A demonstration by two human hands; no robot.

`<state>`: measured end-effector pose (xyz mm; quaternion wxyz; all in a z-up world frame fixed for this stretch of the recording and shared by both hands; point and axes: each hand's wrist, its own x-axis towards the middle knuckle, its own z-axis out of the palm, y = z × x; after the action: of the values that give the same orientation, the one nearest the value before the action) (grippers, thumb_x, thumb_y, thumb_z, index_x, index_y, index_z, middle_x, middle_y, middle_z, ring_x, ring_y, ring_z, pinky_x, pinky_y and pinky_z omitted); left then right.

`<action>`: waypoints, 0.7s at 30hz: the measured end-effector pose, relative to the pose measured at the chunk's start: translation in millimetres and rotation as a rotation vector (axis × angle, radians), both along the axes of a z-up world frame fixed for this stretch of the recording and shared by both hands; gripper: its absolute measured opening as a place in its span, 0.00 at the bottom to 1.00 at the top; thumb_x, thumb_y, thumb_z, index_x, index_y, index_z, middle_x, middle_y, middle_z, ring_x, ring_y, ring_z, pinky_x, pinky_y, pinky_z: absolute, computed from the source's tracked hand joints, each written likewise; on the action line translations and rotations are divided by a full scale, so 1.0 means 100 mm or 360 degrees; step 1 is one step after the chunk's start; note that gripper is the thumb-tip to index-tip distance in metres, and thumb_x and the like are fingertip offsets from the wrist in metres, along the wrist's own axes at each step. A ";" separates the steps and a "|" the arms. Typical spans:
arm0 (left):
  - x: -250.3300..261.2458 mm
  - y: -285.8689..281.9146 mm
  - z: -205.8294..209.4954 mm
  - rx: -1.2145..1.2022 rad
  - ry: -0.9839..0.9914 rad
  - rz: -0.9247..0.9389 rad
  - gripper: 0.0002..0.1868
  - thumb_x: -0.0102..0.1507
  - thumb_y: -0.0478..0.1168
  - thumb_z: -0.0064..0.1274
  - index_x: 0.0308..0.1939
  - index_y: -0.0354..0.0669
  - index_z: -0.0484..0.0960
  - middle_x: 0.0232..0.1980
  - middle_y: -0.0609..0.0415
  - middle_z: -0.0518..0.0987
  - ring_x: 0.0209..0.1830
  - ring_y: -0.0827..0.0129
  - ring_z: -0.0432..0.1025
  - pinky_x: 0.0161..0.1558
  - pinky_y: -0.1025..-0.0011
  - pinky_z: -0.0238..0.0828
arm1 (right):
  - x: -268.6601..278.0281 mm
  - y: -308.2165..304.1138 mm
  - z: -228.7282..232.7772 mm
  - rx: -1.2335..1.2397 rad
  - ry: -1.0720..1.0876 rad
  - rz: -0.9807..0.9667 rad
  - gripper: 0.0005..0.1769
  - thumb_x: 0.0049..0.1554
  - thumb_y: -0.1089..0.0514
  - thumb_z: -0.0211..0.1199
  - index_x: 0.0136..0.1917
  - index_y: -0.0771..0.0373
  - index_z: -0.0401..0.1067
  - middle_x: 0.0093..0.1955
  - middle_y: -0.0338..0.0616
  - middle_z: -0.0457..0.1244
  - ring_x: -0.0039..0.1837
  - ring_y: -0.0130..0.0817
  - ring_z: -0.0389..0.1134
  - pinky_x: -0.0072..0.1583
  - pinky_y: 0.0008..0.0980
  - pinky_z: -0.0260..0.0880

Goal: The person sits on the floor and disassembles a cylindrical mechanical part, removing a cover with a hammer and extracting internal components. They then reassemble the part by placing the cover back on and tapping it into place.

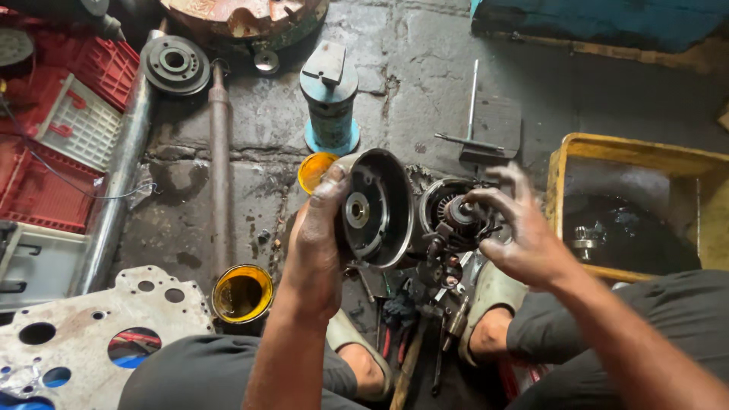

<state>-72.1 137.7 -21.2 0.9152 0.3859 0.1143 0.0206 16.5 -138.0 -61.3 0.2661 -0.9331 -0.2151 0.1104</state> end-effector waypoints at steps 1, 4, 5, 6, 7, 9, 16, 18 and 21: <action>0.00 0.00 0.01 0.0007 -0.0023 -0.0007 0.26 0.69 0.53 0.44 0.63 0.39 0.76 0.56 0.57 0.80 0.54 0.75 0.75 0.56 0.72 0.73 | 0.06 0.06 0.11 -0.0318 -0.0274 0.0184 0.37 0.36 0.60 0.69 0.62 0.50 0.71 0.78 0.50 0.46 0.85 0.56 0.32 0.78 0.60 0.36; 0.01 -0.01 0.02 -0.0032 -0.0011 -0.0021 0.26 0.69 0.52 0.46 0.64 0.38 0.75 0.57 0.56 0.79 0.54 0.74 0.74 0.58 0.70 0.72 | 0.13 0.22 0.47 -0.0964 -0.0375 0.0458 0.48 0.33 0.57 0.70 0.69 0.40 0.68 0.81 0.52 0.41 0.83 0.56 0.27 0.78 0.66 0.25; 0.00 -0.02 0.03 -0.0034 -0.0016 -0.0020 0.26 0.69 0.52 0.46 0.64 0.38 0.75 0.57 0.57 0.79 0.55 0.74 0.74 0.58 0.70 0.72 | 0.10 0.26 0.57 -0.1098 -0.0391 0.0537 0.49 0.36 0.59 0.68 0.71 0.38 0.65 0.82 0.53 0.39 0.84 0.55 0.26 0.78 0.66 0.23; -0.01 -0.02 0.04 -0.0036 -0.0023 -0.0015 0.26 0.69 0.51 0.45 0.64 0.38 0.75 0.57 0.57 0.79 0.55 0.74 0.74 0.58 0.70 0.72 | 0.08 0.29 0.66 -0.1234 -0.0410 0.0619 0.50 0.38 0.60 0.65 0.73 0.35 0.63 0.83 0.54 0.37 0.85 0.54 0.24 0.77 0.67 0.21; -0.01 -0.02 0.05 -0.0038 -0.0030 -0.0011 0.26 0.69 0.51 0.45 0.64 0.38 0.75 0.58 0.57 0.79 0.55 0.74 0.74 0.59 0.70 0.72 | 0.07 0.32 0.74 -0.1370 -0.0427 0.0701 0.51 0.40 0.61 0.63 0.75 0.33 0.60 0.84 0.54 0.36 0.86 0.54 0.23 0.77 0.67 0.20; -0.01 -0.02 0.05 -0.0023 0.0003 -0.0007 0.26 0.68 0.52 0.45 0.64 0.39 0.76 0.57 0.57 0.80 0.54 0.75 0.75 0.57 0.71 0.73 | 0.08 0.34 0.83 -0.1576 -0.0478 0.0855 0.52 0.44 0.64 0.59 0.78 0.31 0.54 0.85 0.54 0.33 0.86 0.55 0.22 0.75 0.69 0.17; -0.02 -0.01 0.05 -0.0012 0.0073 -0.0019 0.27 0.68 0.55 0.47 0.62 0.39 0.78 0.53 0.56 0.82 0.48 0.75 0.76 0.50 0.70 0.75 | 0.22 0.16 0.69 -0.1474 -0.0666 0.1118 0.53 0.49 0.66 0.56 0.80 0.21 0.52 0.85 0.46 0.36 0.84 0.49 0.28 0.75 0.71 0.18; -0.02 -0.01 0.06 -0.0026 0.0053 -0.0006 0.27 0.68 0.55 0.47 0.62 0.39 0.78 0.53 0.56 0.82 0.49 0.75 0.76 0.51 0.71 0.76 | 0.24 0.03 0.67 -0.1111 -0.0825 0.1184 0.56 0.42 0.69 0.58 0.77 0.25 0.55 0.84 0.49 0.40 0.82 0.50 0.31 0.74 0.73 0.20; -0.02 0.00 0.07 -0.0028 0.0065 0.0020 0.26 0.68 0.55 0.47 0.61 0.39 0.78 0.52 0.56 0.82 0.48 0.76 0.77 0.50 0.72 0.77 | 0.20 -0.06 0.69 -0.1653 -0.0525 0.1115 0.51 0.48 0.61 0.63 0.79 0.28 0.51 0.86 0.50 0.34 0.84 0.52 0.28 0.78 0.71 0.22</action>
<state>-74.6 138.0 -14.4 0.9159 0.3773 0.1357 0.0174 36.4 -143.6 7.3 -0.3083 -0.8197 -0.4634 0.1355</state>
